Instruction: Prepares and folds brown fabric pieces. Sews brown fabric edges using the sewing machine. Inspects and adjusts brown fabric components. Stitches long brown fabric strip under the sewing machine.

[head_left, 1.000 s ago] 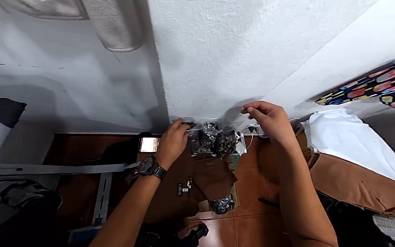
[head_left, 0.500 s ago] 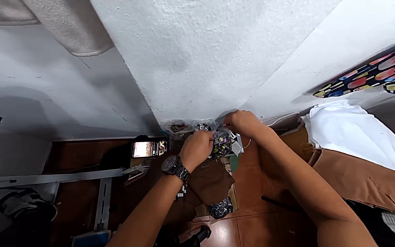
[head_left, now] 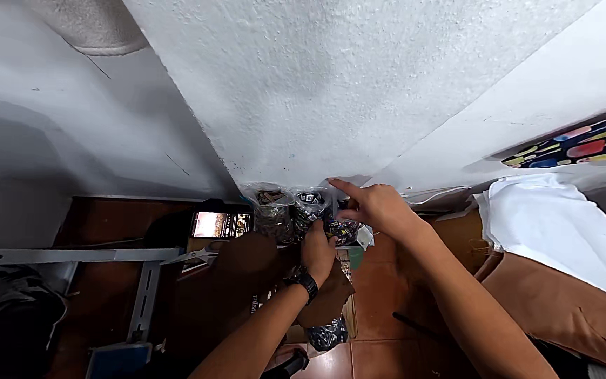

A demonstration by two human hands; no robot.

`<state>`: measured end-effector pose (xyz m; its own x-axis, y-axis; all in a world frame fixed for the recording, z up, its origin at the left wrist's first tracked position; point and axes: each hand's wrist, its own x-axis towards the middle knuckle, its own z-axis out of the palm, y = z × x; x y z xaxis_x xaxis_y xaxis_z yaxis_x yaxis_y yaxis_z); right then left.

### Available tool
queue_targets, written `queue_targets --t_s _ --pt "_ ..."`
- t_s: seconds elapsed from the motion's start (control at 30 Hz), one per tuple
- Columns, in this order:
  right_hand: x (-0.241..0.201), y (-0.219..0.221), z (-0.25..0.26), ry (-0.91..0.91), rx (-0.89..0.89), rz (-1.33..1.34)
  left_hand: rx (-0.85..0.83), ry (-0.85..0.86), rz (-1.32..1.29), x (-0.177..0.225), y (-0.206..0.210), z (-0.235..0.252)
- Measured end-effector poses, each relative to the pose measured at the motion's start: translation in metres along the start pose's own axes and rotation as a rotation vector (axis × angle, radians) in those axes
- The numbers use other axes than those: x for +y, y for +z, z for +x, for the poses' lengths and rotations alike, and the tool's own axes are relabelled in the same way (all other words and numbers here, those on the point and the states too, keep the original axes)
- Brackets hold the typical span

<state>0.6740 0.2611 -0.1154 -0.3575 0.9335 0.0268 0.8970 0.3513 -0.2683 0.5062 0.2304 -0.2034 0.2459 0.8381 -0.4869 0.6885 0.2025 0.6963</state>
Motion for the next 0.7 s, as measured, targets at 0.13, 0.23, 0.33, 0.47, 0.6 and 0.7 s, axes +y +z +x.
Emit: queue_targets --t_s 0.13,0.23,0.33,0.47,0.6,0.7 --pt "0.002 0.0 -0.005 0.024 0.033 0.023 0.023 0.023 0.001 -0.008 -0.002 0.004" --pt "0.003 0.007 -0.003 0.062 -0.043 -0.007 0.034 0.038 0.028 -0.011 -0.007 0.004" --pt "0.0 0.018 0.008 0.08 -0.104 -0.1 0.054 0.041 -0.026 -0.012 -0.007 0.003" --pt "-0.008 0.024 0.02 0.08 -0.216 -0.165 0.135 0.038 -0.171 -0.011 -0.002 -0.003" --pt "-0.017 0.023 0.022 0.177 -0.276 -0.214 0.136 0.078 -0.165 -0.012 0.002 -0.002" --pt "-0.029 0.017 0.024 0.375 -0.373 -0.251 0.1 0.081 -0.105 -0.014 0.001 0.001"
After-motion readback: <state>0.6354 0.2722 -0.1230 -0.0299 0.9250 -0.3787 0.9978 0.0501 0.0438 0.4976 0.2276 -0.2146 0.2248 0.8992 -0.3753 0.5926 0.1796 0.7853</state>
